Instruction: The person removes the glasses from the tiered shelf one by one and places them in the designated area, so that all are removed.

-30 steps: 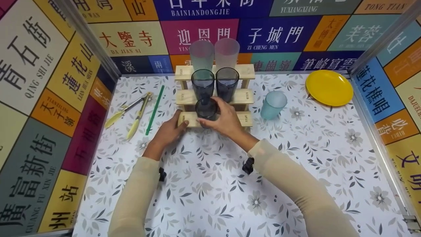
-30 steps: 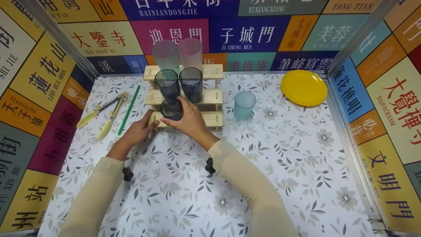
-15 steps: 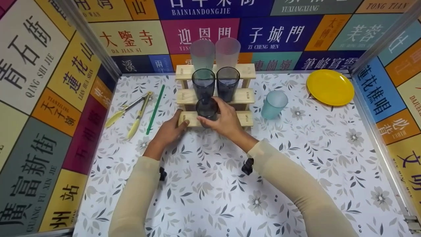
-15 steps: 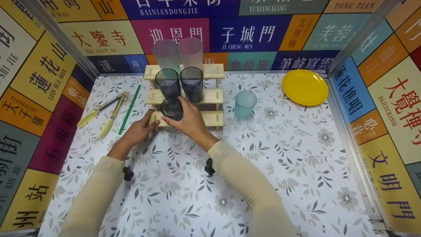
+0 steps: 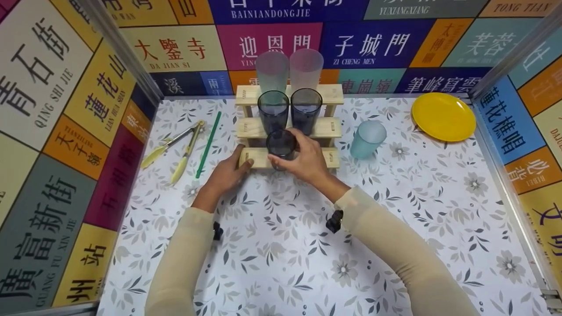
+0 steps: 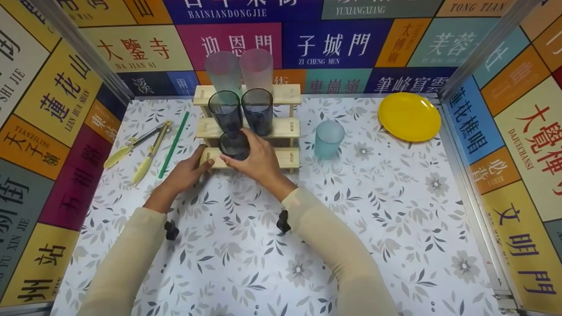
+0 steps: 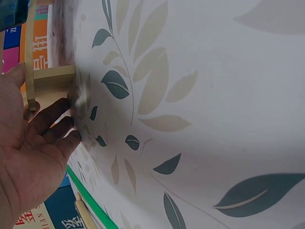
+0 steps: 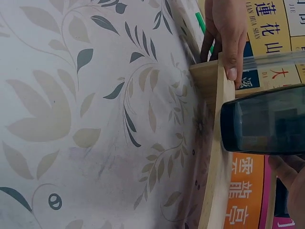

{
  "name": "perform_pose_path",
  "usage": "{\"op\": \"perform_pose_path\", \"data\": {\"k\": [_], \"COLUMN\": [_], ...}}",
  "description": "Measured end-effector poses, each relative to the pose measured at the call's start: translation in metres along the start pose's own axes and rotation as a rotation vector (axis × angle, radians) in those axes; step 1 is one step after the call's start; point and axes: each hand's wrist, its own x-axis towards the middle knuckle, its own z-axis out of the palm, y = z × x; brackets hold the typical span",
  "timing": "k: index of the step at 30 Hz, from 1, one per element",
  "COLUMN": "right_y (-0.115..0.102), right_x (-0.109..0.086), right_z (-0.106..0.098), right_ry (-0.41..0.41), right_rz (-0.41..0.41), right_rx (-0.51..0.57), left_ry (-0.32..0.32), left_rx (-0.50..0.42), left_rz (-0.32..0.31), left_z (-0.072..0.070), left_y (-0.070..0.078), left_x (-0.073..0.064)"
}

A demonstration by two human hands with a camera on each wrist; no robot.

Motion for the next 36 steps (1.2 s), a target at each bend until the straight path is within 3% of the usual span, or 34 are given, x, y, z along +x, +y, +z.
{"op": "perform_pose_path", "data": {"k": [12,36], "right_y": [0.004,0.024], "right_x": [-0.002,-0.015], "right_z": [-0.014,-0.056], "right_ry": [0.010,-0.004], "right_rz": [-0.020,-0.024], "right_rx": [-0.036,0.051], "left_ry": [-0.031,-0.027], "left_rx": [-0.002,-0.009], "left_rz": [-0.014,-0.019], "left_z": [0.000,-0.001], "left_y": [0.002,0.001], "left_x": [0.003,0.003]}}
